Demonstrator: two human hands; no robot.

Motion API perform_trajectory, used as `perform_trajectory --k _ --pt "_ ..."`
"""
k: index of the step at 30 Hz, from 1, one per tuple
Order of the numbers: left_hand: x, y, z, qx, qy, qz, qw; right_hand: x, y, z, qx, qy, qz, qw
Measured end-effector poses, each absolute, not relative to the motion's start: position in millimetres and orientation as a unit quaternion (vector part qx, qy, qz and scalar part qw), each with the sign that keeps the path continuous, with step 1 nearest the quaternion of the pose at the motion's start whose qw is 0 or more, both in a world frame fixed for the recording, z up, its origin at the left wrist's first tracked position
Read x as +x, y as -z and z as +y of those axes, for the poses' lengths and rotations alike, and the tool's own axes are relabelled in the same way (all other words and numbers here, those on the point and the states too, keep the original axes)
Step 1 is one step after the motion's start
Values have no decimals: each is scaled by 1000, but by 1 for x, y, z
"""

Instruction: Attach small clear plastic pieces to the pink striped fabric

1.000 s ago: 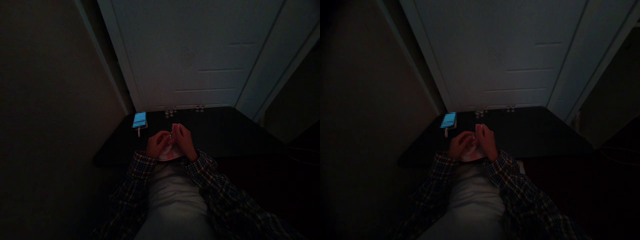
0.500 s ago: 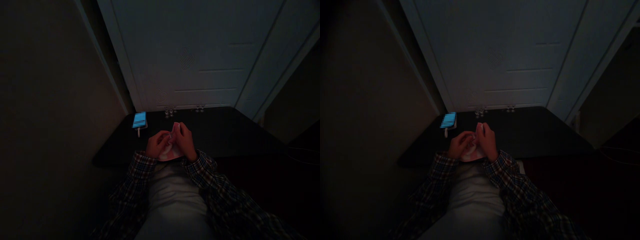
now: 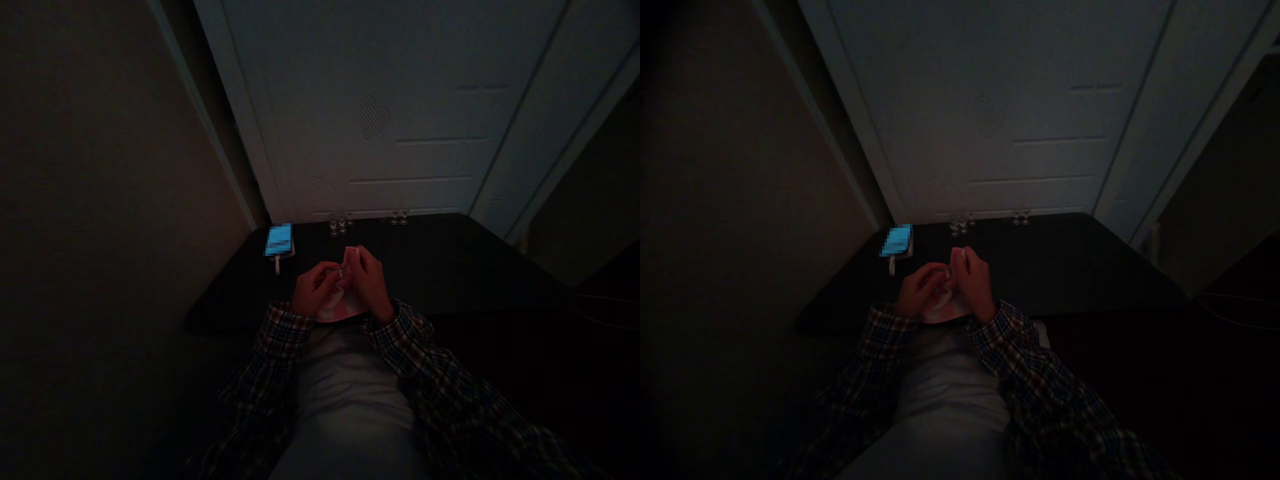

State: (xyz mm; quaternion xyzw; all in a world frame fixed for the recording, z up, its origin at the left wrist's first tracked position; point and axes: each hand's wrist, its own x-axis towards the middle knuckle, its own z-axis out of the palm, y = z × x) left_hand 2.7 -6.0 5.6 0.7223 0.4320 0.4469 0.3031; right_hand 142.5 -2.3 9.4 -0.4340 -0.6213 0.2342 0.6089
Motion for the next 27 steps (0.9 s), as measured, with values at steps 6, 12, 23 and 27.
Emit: perform_trajectory --k 6,12,23,27 --pt "3 -6 -6 724 -451 430 297 143 -12 -4 -433 -239 -621 608" --pt "3 -6 -6 723 -451 428 302 143 -12 -4 -435 -238 -617 612" --pt "3 -5 -6 724 -449 432 297 143 -12 -4 -437 -239 -616 610" --pt "3 -5 -6 724 -449 429 301 143 -12 -4 -438 -235 -616 611"
